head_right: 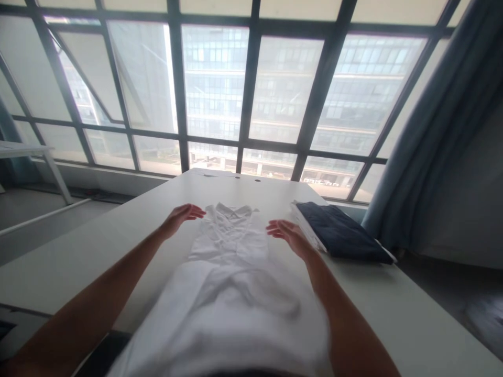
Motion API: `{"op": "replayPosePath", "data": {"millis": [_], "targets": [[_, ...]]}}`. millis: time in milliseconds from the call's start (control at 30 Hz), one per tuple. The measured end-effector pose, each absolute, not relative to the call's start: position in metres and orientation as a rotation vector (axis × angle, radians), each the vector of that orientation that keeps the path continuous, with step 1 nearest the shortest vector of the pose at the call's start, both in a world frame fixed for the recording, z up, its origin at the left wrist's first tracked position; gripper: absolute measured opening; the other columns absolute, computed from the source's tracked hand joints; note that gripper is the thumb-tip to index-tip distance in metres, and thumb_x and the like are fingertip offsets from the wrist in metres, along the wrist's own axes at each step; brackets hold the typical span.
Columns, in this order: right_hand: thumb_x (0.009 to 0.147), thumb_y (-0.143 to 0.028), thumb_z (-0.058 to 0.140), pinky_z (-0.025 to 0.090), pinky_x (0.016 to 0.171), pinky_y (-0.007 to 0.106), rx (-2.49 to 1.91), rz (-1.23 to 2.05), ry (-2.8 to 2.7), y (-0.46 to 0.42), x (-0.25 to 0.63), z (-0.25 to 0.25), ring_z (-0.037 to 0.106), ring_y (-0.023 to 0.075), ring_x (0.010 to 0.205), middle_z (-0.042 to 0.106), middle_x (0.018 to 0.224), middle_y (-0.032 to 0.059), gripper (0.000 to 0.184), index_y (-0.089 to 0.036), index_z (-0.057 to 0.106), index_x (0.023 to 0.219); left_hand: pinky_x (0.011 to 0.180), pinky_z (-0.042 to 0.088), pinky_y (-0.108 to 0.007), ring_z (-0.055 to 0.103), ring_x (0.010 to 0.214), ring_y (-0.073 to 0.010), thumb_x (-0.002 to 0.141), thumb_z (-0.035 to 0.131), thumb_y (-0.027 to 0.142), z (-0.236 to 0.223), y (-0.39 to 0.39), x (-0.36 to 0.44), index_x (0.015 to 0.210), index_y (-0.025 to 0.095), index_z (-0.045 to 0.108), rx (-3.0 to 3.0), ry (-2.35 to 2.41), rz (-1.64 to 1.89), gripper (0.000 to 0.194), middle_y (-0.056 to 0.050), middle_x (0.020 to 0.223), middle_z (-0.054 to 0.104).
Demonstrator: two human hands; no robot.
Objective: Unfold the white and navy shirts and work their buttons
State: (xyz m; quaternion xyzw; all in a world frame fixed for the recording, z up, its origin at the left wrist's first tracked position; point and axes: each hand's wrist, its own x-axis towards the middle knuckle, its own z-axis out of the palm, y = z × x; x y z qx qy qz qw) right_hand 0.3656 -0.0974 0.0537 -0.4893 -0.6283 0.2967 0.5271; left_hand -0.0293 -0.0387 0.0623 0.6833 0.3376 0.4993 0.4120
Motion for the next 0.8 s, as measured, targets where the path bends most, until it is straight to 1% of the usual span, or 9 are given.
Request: {"op": "replayPosePath", "data": {"millis": [100, 200, 267, 333, 400, 467, 533, 667, 800], "targets": [[0.071, -0.068, 0.070, 0.055, 0.065, 0.033, -1.206, 0.881, -1.780, -0.093, 0.343, 0.040, 0.071, 0.0236, 0.073, 0.075, 0.092, 0.0138, 0.060, -0.013, 0.075, 0.094, 0.101, 0.044, -0.043, 0.064, 0.110, -0.0293, 0.080, 0.063, 0.065, 0.039, -0.046, -0.002, 0.101, 0.019, 0.073, 2.321, 0.853, 0.911, 0.052, -0.012, 0.113, 0.072], [0.076, -0.063, 0.068, 0.052, 0.059, 0.028, -1.186, 0.857, -2.036, -0.095, 0.319, 0.033, 0.066, 0.0155, 0.065, 0.069, 0.117, 0.0158, 0.059, -0.014, 0.072, 0.110, 0.110, 0.037, -0.047, 0.052, 0.128, -0.0320, 0.080, 0.069, 0.058, 0.019, -0.057, 0.021, 0.122, 0.021, 0.065, 2.664, 0.817, 0.545, 0.056, -0.013, 0.136, 0.060], [0.079, -0.058, 0.069, 0.051, 0.058, 0.026, -1.114, 0.789, -2.162, -0.099, 0.304, 0.029, 0.063, 0.0120, 0.063, 0.062, 0.131, 0.0158, 0.056, -0.017, 0.070, 0.117, 0.112, 0.034, -0.048, 0.048, 0.132, -0.0333, 0.082, 0.068, 0.057, 0.009, -0.062, 0.030, 0.128, 0.022, 0.061, 2.736, 0.834, 0.406, 0.058, -0.014, 0.141, 0.055], [0.080, -0.054, 0.071, 0.051, 0.059, 0.026, -1.034, 0.732, -2.267, -0.104, 0.291, 0.025, 0.061, 0.0120, 0.066, 0.060, 0.133, 0.0148, 0.055, -0.019, 0.068, 0.122, 0.112, 0.033, -0.048, 0.048, 0.133, -0.0330, 0.083, 0.066, 0.057, 0.004, -0.065, 0.033, 0.128, 0.024, 0.061, 2.764, 0.851, 0.369, 0.056, -0.012, 0.141, 0.054], [0.077, -0.053, 0.075, 0.053, 0.067, 0.029, -0.969, 0.688, -2.348, -0.108, 0.282, 0.021, 0.064, 0.0163, 0.076, 0.063, 0.128, 0.0136, 0.058, -0.020, 0.067, 0.124, 0.113, 0.031, -0.047, 0.047, 0.133, -0.0318, 0.084, 0.066, 0.057, 0.002, -0.064, 0.033, 0.127, 0.025, 0.061, 2.775, 0.850, 0.381, 0.054, -0.011, 0.140, 0.055], [0.072, -0.054, 0.079, 0.052, 0.080, 0.033, -0.938, 0.622, -2.410, -0.109, 0.277, 0.016, 0.064, 0.0227, 0.092, 0.064, 0.125, 0.0128, 0.063, -0.020, 0.067, 0.124, 0.113, 0.031, -0.046, 0.048, 0.132, -0.0308, 0.084, 0.067, 0.056, 0.001, -0.062, 0.032, 0.126, 0.025, 0.061, 2.777, 0.829, 0.394, 0.053, -0.010, 0.139, 0.056], [0.068, -0.055, 0.082, 0.050, 0.085, 0.035, -0.979, 0.551, -2.452, -0.109, 0.273, 0.014, 0.063, 0.0254, 0.098, 0.065, 0.120, 0.0124, 0.066, -0.021, 0.068, 0.123, 0.112, 0.032, -0.045, 0.050, 0.130, -0.0300, 0.083, 0.069, 0.055, 0.002, -0.061, 0.031, 0.125, 0.025, 0.062, 2.773, 0.811, 0.405, 0.052, -0.009, 0.137, 0.057], [0.072, -0.049, 0.080, 0.047, 0.073, 0.029, -1.169, 0.498, -2.518, -0.110, 0.267, 0.016, 0.061, 0.0195, 0.078, 0.069, 0.096, 0.0070, 0.059, -0.021, 0.069, 0.122, 0.108, 0.037, -0.042, 0.052, 0.126, -0.0296, 0.080, 0.072, 0.054, 0.004, -0.060, 0.032, 0.126, 0.024, 0.062, 2.749, 0.834, 0.396, 0.057, -0.010, 0.135, 0.059], [0.080, -0.034, 0.073, 0.041, 0.066, 0.025, -1.272, 0.542, -2.513, -0.114, 0.259, 0.018, 0.060, 0.0154, 0.068, 0.070, 0.076, 0.0019, 0.030, -0.021, 0.075, 0.107, 0.105, 0.040, -0.042, 0.053, 0.124, -0.0309, 0.075, 0.075, 0.057, 0.005, -0.059, 0.034, 0.131, 0.022, 0.060, 2.753, 0.904, 0.410, 0.069, -0.012, 0.130, 0.061]]}}
